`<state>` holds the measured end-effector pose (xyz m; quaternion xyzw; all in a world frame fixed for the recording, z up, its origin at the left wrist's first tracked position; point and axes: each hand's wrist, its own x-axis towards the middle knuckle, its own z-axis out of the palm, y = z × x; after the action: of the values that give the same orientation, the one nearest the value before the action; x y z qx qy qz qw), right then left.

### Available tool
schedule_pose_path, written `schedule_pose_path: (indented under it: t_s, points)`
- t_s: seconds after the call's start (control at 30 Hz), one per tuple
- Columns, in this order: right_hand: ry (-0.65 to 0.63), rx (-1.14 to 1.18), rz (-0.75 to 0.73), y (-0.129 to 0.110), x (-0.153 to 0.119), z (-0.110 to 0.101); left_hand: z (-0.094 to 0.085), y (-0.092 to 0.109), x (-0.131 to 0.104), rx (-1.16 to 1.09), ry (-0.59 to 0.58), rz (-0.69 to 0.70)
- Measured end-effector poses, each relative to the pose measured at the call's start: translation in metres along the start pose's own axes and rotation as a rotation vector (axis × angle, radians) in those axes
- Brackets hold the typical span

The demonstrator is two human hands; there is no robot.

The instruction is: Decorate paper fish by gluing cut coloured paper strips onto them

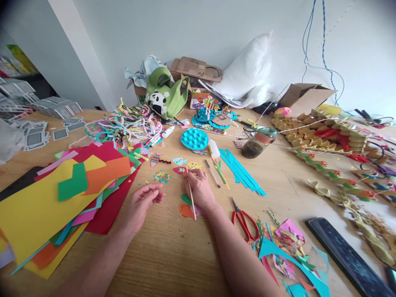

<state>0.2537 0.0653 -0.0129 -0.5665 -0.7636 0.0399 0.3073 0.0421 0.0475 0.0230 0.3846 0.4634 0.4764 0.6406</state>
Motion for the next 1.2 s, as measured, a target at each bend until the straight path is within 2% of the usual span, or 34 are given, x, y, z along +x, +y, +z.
schedule_pose_path:
  t_s: [0.3,0.37,0.47,0.57,0.67,0.77,0.83,0.9,0.97,1.07,1.13,1.2]
  points:
    - [-0.082,-0.009,-0.029,-0.004,0.001,0.002,0.001,0.001,0.001,0.002,0.008,0.008]
    - [-0.067,0.019,-0.009,-0.006,0.002,0.000,0.000,0.001,0.001,0.002,0.003,0.012]
    - [0.030,0.115,0.068,-0.008,0.003,-0.009,-0.002,0.000,0.001,0.032,-0.006,0.031]
    - [0.174,0.229,0.211,-0.009,0.006,-0.021,-0.004,-0.004,0.000,0.132,-0.031,0.118]
    - [0.290,0.343,0.338,-0.008,0.010,-0.034,-0.006,-0.009,-0.001,0.308,-0.108,0.235]
    - [0.377,0.429,0.370,-0.010,0.015,-0.047,-0.005,-0.012,-0.004,0.546,-0.185,0.361]
    - [0.371,0.430,0.349,-0.012,0.017,-0.057,-0.003,-0.013,-0.007,0.701,-0.239,0.499]
    - [0.230,0.384,0.301,-0.013,0.017,-0.066,0.000,-0.015,-0.010,0.820,-0.321,0.635]
    - [-0.040,0.277,0.255,-0.015,0.016,-0.072,0.003,-0.016,-0.014,0.904,-0.424,0.715]
    - [-0.424,0.038,0.226,-0.018,0.012,-0.075,0.006,-0.017,-0.019,1.007,-0.566,0.749]
    - [-0.558,-0.077,0.213,-0.022,0.010,-0.073,0.008,-0.018,-0.021,1.062,-0.622,0.753]
    - [-0.615,-0.134,0.177,-0.026,0.009,-0.069,0.009,-0.019,-0.023,1.109,-0.656,0.756]
